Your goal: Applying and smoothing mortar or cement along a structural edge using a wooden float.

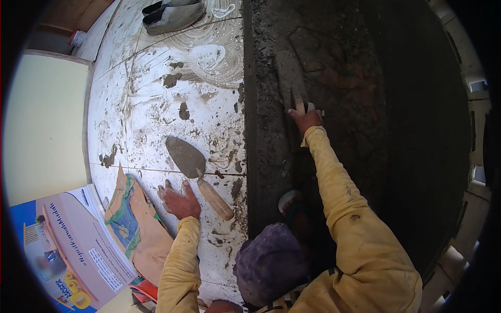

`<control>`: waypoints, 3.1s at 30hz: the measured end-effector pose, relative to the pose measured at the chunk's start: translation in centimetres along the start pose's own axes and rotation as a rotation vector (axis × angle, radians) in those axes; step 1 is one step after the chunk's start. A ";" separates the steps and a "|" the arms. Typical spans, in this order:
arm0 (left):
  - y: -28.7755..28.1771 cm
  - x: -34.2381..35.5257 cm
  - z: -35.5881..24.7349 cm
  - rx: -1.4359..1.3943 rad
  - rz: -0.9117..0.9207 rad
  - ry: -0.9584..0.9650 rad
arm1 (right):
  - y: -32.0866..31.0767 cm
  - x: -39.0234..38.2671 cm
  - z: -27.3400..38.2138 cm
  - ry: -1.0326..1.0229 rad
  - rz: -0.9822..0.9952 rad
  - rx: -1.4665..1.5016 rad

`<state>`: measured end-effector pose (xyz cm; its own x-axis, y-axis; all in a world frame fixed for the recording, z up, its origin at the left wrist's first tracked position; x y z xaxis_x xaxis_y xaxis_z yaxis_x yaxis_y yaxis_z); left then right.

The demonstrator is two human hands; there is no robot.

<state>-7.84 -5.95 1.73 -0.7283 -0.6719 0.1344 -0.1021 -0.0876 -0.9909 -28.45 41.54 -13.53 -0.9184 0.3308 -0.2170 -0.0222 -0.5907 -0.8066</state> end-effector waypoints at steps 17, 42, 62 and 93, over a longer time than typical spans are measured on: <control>1.2 0.1 0.5 -0.035 0.076 -0.065 | 9.4 -0.7 5.1 0.186 0.473 1.202; 1.1 0.4 0.4 0.013 0.039 -0.054 | 6.8 -16.3 8.6 0.237 0.549 1.320; 1.0 -0.2 0.4 0.014 0.000 -0.041 | 10.7 0.5 10.0 0.202 0.528 1.142; 0.5 0.0 0.4 0.022 -0.010 -0.017 | 14.6 -2.7 6.3 0.351 0.544 1.292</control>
<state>-7.63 -6.26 1.27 -0.7160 -0.6831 0.1442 -0.0939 -0.1104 -0.9894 -28.79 27.37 -21.28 -0.7907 -0.0999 -0.6040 -0.2172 -0.8767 0.4293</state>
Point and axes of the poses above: each hand's wrist, its own x-axis towards the middle knuckle, its own y-axis out of the palm, z = x × y, the point moved 10 cm from there along x, towards the middle knuckle, and after that the axes turned 8 degrees about -y, right-handed, at the moved point
